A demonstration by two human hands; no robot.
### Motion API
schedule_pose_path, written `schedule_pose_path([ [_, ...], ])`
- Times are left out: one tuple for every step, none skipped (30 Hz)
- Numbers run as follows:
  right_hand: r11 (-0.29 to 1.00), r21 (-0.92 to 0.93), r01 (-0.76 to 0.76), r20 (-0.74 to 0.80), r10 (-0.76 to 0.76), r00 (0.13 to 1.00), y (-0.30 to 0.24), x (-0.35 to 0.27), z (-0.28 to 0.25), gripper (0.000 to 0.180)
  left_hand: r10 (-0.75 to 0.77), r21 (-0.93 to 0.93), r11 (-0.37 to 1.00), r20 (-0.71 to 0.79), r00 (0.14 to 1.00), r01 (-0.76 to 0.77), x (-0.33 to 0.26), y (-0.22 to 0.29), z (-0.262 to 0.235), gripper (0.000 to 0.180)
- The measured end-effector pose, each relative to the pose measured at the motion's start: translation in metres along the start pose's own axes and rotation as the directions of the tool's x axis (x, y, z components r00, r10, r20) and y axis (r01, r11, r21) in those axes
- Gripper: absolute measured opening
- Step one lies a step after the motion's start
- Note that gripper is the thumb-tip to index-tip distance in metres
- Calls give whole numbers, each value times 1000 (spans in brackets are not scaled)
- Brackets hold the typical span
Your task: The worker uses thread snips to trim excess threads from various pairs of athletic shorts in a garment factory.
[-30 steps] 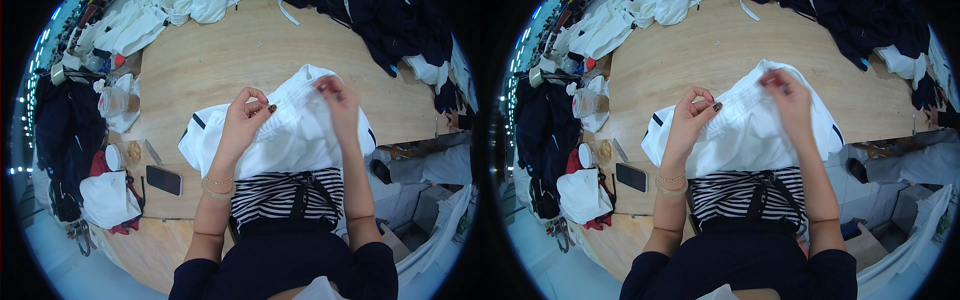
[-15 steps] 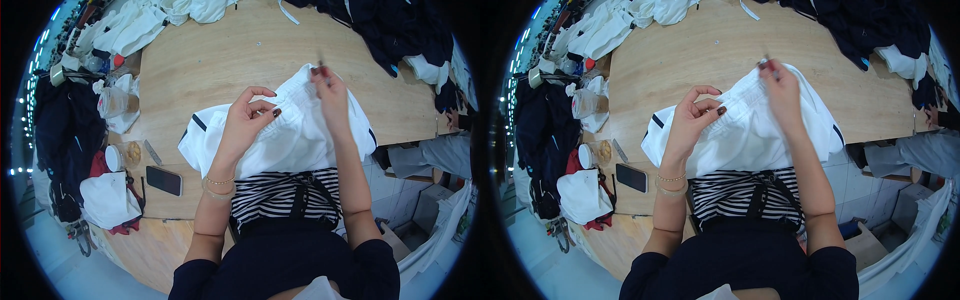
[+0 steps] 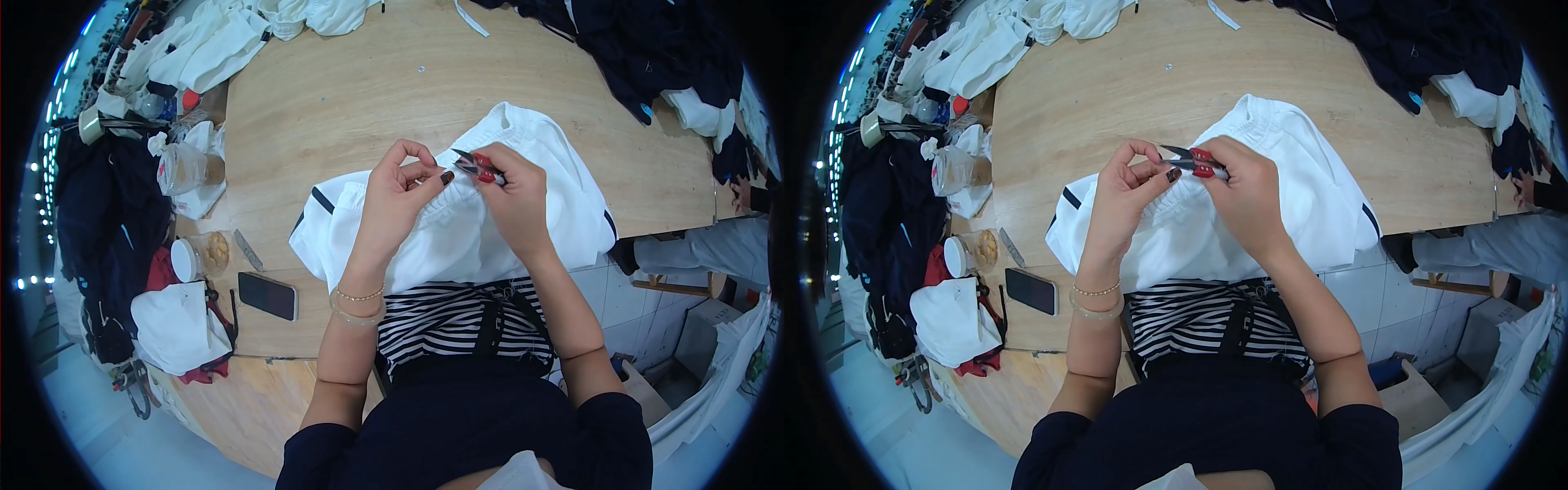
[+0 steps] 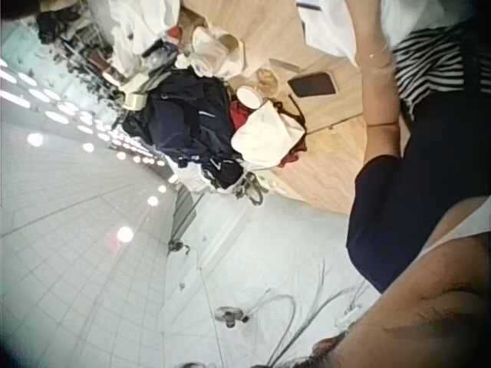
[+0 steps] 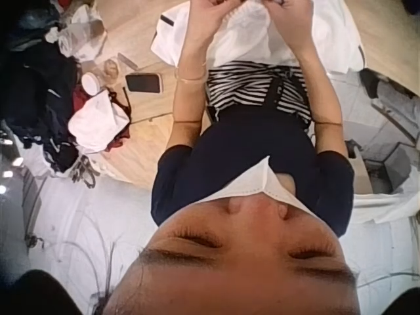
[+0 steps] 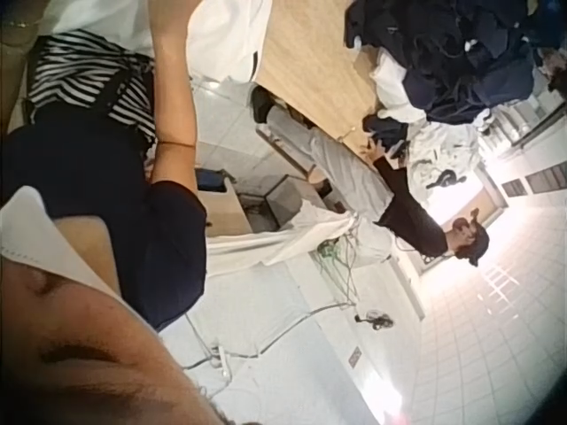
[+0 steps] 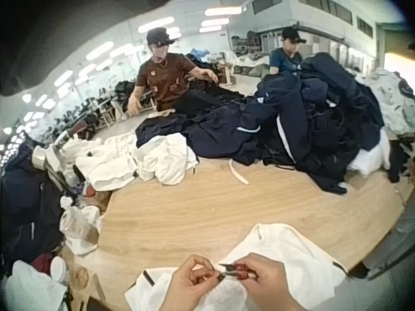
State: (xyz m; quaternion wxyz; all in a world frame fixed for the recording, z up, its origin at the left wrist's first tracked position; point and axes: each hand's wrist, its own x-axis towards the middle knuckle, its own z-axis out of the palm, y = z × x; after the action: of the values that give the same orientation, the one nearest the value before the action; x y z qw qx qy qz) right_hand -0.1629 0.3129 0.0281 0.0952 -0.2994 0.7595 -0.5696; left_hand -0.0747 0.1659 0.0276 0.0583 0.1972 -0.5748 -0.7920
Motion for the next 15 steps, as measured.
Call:
schedule_pose_path([
  [1000,2,-1,1,1,1000,-1,3,-1,16,-6,-1,1000,-2,1000,6,0,0,-1,20],
  [1000,-2,17,-31,-17,999,-2,7,-1,15,-7,0,1000,-4,1000,7,0,-1,-2,20],
  [999,-8,35,-64,-36,997,-2,11,-2,14,-3,7,1000,-6,1000,3,0,-1,-3,20],
  [999,-7,35,-64,-35,997,-1,14,-3,14,2,14,1000,-8,1000,-1,0,-1,-3,19],
  [1000,27,6,-41,-5,999,1,17,-5,14,2,14,1000,-8,1000,-2,0,-2,-4,19],
  [998,59,-24,-18,25,1000,-1,19,-6,14,10,33,999,-5,1000,-9,0,-2,-4,19],
  [997,59,-57,17,57,998,-5,20,-10,13,17,53,998,-2,1000,-17,1,-2,-5,18],
  [997,58,-59,18,58,998,-6,21,-11,13,16,51,999,-2,1000,-16,1,-4,-5,18],
  [997,52,-51,28,50,998,-6,23,-12,13,48,103,994,-4,999,-48,3,-5,-5,17],
  [998,48,-43,39,42,998,-7,25,-13,13,81,155,985,-4,997,-79,3,-6,-5,17],
  [998,48,-44,39,42,998,-10,26,-14,13,80,156,985,-5,997,-79,4,-6,-4,17],
  [997,47,-62,75,58,996,-15,27,-14,10,115,234,966,-23,993,-106,3,-4,-1,16],
  [996,45,-80,111,74,991,-17,27,-14,10,150,311,941,-39,988,-131,3,-3,0,16],
  [996,45,-79,109,74,991,-16,28,-14,10,151,311,941,-37,988,-132,4,-3,0,16],
  [997,73,-25,47,21,999,-14,29,-14,13,162,348,926,-23,986,-144,5,-4,-2,16],
])
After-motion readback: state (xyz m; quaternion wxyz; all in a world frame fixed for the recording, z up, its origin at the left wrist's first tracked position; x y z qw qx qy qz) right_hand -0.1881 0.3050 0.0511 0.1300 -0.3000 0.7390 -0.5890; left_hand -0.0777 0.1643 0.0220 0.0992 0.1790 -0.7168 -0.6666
